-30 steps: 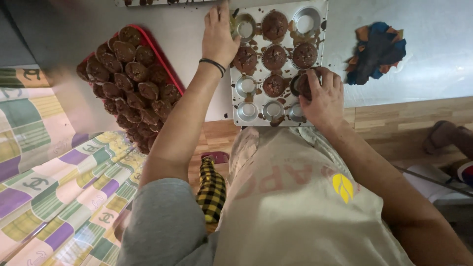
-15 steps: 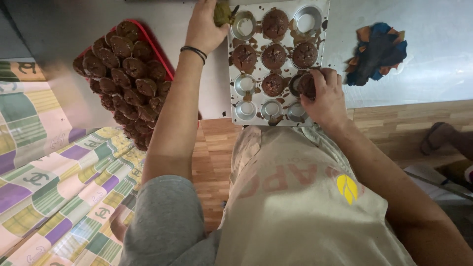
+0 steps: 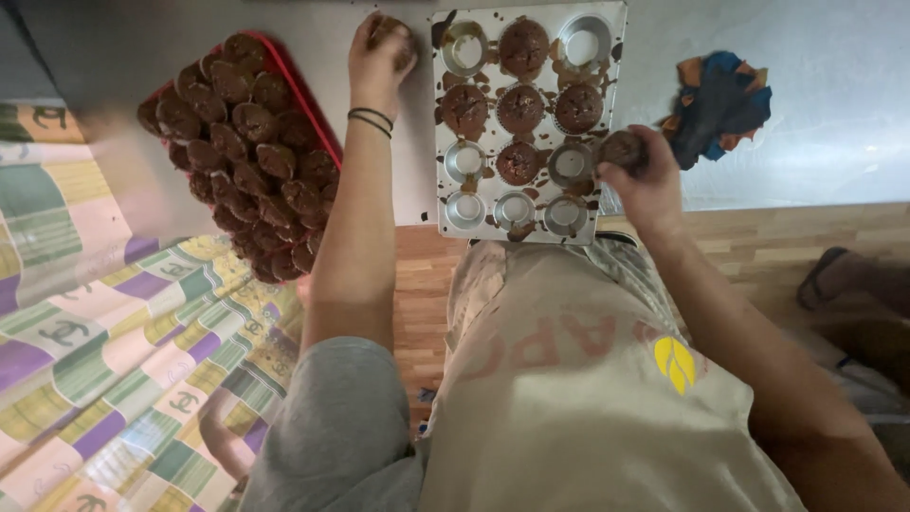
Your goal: Organizing chocolate muffins by transferring them from a large tray into a muffin tin on a bakery work table.
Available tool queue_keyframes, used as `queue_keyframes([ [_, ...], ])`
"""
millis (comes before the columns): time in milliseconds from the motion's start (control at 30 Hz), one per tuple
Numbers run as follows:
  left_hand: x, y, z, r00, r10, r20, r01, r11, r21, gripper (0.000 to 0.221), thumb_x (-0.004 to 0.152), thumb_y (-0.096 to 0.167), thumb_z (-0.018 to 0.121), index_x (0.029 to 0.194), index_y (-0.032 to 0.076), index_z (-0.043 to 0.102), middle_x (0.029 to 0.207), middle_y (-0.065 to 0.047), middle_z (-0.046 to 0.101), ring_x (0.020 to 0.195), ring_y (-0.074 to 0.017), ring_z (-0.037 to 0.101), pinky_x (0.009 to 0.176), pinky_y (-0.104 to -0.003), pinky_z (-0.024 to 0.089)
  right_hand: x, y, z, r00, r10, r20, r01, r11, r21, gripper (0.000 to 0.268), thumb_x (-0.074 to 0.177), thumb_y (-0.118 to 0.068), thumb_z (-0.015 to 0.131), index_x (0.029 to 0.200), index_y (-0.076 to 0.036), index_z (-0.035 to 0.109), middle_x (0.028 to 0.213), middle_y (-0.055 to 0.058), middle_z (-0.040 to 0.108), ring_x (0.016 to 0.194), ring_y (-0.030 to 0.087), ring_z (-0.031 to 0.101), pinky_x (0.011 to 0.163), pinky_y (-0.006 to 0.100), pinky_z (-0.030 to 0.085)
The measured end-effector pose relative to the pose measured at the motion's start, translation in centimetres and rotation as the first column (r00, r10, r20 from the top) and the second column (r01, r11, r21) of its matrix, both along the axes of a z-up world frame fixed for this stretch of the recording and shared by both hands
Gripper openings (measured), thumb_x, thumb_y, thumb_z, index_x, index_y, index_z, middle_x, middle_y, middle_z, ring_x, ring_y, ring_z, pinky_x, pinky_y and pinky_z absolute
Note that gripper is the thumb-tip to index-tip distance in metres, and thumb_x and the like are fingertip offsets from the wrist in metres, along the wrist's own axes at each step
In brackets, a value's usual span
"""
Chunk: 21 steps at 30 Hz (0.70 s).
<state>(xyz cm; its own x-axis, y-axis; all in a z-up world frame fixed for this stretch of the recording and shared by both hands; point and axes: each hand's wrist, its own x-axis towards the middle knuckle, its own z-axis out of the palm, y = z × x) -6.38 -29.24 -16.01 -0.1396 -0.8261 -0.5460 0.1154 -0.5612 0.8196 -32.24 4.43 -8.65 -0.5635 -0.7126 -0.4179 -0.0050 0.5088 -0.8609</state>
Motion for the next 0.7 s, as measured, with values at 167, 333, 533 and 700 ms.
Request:
queue_keyframes([
  [167, 3.6, 3.2, -0.3, 0.6, 0.196, -0.776, -0.07, 0.979, 0.193, 0.03, 0.093, 0.016, 0.071, 0.12, 0.005, 0.063, 0.129, -0.019, 0.064, 0.121, -0.0344, 0.064, 0.099, -0.053, 0.056, -1.7, 1.3, 1.8, 0.568, -0.077, 0.82, 0.286, 0.952, -0.109, 0.043, 0.091, -0.017, 0.07, 0.13, -0.002, 0.056, 0.126, 0.017, 0.058, 0.118, 0.035, 0.06, 0.102, 0.044, 0.054],
  [333, 4.6, 10.4, 4.8, 0.241, 0.266, -0.933, -0.024, 0.963, 0.268, 0.038, 0.096, 0.011, 0.07, 0.13, -0.004, 0.062, 0.141, -0.025, 0.059, 0.114, -0.0257, 0.066, 0.097, -0.03, 0.059, -2.0, 1.3, 6.4, 0.147, 0.104, 0.984, 0.261, 0.955, -0.14, 0.056, 0.087, -0.017, 0.077, 0.135, 0.008, 0.062, 0.136, 0.03, 0.062, 0.123, 0.047, 0.06, 0.096, 0.04, 0.059],
  [533, 9.8, 18.4, 5.4, 0.49, 0.154, -0.858, -0.214, 0.975, 0.052, 0.024, 0.102, 0.008, 0.064, 0.122, -0.006, 0.064, 0.12, -0.018, 0.071, 0.114, -0.0291, 0.067, 0.109, -0.045, 0.053, -1.0, -1.2, 7.6, 0.092, 0.329, 0.94, 0.02, 0.943, -0.332, 0.065, 0.092, -0.026, 0.084, 0.145, 0.002, 0.061, 0.138, 0.022, 0.066, 0.131, 0.035, 0.06, 0.109, 0.046, 0.049],
  [700, 16.4, 21.4, 8.0, 0.474, 0.396, -0.787, -0.396, 0.894, 0.212, 0.026, 0.096, 0.012, 0.072, 0.118, 0.0, 0.065, 0.122, -0.019, 0.069, 0.127, -0.0418, 0.058, 0.117, -0.056, 0.041, 1.5, -5.1, 7.9, 0.39, 0.482, 0.785, -0.304, 0.872, -0.384, 0.049, 0.095, -0.017, 0.071, 0.143, -0.012, 0.062, 0.134, 0.013, 0.068, 0.124, 0.032, 0.064, 0.1, 0.042, 0.05],
])
